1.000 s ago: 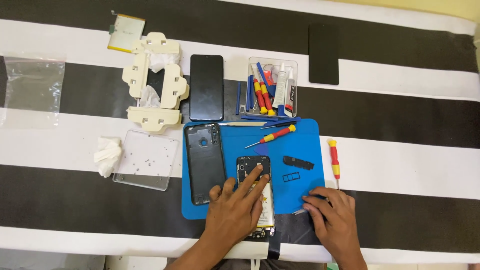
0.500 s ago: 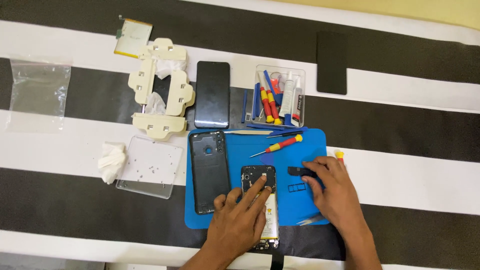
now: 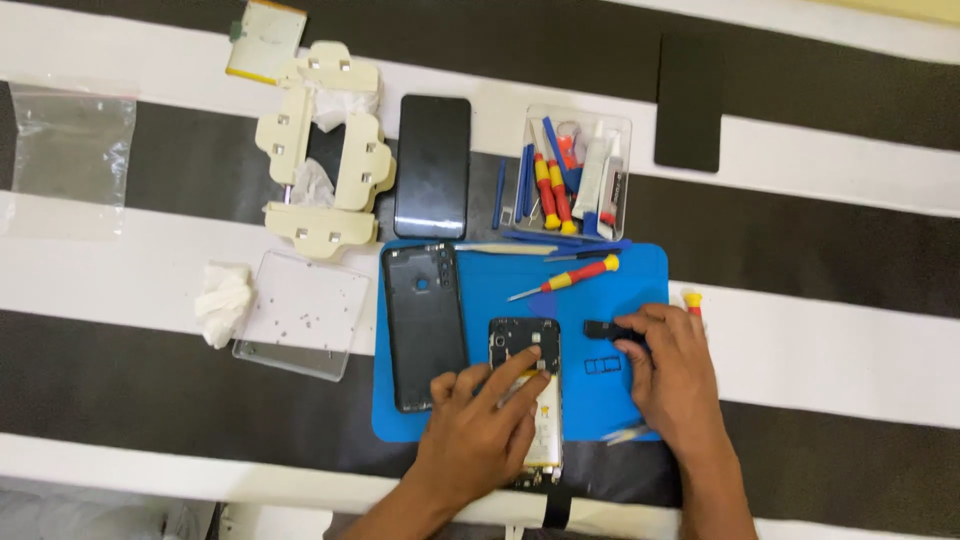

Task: Disassembling and reassembling internal components of a mobile phone, including battery replacement and cable management.

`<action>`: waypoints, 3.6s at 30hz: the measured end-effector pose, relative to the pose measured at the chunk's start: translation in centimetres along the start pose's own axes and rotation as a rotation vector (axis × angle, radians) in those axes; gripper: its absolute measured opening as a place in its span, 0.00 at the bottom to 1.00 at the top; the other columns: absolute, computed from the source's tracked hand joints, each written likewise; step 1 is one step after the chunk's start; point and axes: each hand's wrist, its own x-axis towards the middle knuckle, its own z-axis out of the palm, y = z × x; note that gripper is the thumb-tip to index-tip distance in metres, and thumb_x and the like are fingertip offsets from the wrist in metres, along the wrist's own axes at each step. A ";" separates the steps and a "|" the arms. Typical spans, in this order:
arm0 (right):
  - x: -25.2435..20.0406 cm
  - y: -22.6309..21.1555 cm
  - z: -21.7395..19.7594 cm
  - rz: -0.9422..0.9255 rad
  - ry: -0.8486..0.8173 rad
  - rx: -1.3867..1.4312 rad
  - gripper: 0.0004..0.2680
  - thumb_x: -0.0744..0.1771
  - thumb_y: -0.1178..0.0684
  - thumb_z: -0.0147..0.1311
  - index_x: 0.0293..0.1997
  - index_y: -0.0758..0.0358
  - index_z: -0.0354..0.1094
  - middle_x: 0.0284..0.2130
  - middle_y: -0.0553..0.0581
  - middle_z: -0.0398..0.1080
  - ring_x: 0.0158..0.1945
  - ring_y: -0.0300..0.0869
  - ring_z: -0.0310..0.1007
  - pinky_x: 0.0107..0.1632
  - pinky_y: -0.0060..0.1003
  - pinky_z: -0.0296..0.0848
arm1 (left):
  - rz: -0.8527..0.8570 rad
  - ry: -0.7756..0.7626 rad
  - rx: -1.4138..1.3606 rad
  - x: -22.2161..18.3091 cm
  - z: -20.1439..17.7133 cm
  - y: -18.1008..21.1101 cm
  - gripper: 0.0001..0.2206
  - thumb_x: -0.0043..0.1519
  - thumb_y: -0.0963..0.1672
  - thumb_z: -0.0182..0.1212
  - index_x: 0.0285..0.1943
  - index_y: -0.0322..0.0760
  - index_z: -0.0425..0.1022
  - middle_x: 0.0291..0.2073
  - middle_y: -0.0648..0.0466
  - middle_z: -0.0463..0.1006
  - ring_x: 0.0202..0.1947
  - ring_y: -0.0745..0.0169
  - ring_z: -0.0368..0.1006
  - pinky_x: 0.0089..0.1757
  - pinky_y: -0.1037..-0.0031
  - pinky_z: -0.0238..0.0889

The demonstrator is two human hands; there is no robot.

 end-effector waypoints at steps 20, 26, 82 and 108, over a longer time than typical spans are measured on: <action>-2.1 -3.0 -4.1 -0.011 0.215 0.100 0.09 0.69 0.58 0.58 0.53 0.66 0.73 0.48 0.61 0.73 0.54 0.51 0.71 0.59 0.47 0.68 | -0.024 0.200 -0.169 -3.0 -4.8 -2.6 0.15 0.59 0.37 0.58 0.53 0.45 0.78 0.58 0.52 0.78 0.49 0.55 0.74 0.45 0.61 0.56; -1.1 1.0 -5.1 -0.009 0.245 0.095 0.03 0.70 0.62 0.57 0.47 0.68 0.75 0.45 0.62 0.75 0.50 0.51 0.72 0.54 0.42 0.70 | -0.185 0.446 0.058 -1.7 -9.2 -8.4 0.14 0.63 0.33 0.53 0.50 0.39 0.80 0.52 0.47 0.78 0.49 0.52 0.73 0.47 0.67 0.68; 3.9 -8.6 -5.8 0.358 0.304 0.663 0.23 0.66 0.74 0.52 0.70 0.78 0.51 0.48 0.74 0.67 0.43 0.58 0.77 0.45 0.46 0.80 | -0.590 0.297 0.112 -2.2 -11.0 -10.2 0.12 0.64 0.41 0.54 0.54 0.45 0.79 0.52 0.57 0.77 0.52 0.60 0.75 0.41 0.69 0.70; 2.5 -13.4 -1.0 -0.191 0.597 0.790 0.19 0.69 0.64 0.53 0.65 0.61 0.47 0.43 0.71 0.70 0.46 0.52 0.81 0.49 0.45 0.92 | -0.387 0.132 -0.346 1.6 -7.4 -4.6 0.15 0.46 0.31 0.44 0.33 0.43 0.63 0.41 0.52 0.67 0.40 0.54 0.68 0.34 0.65 0.62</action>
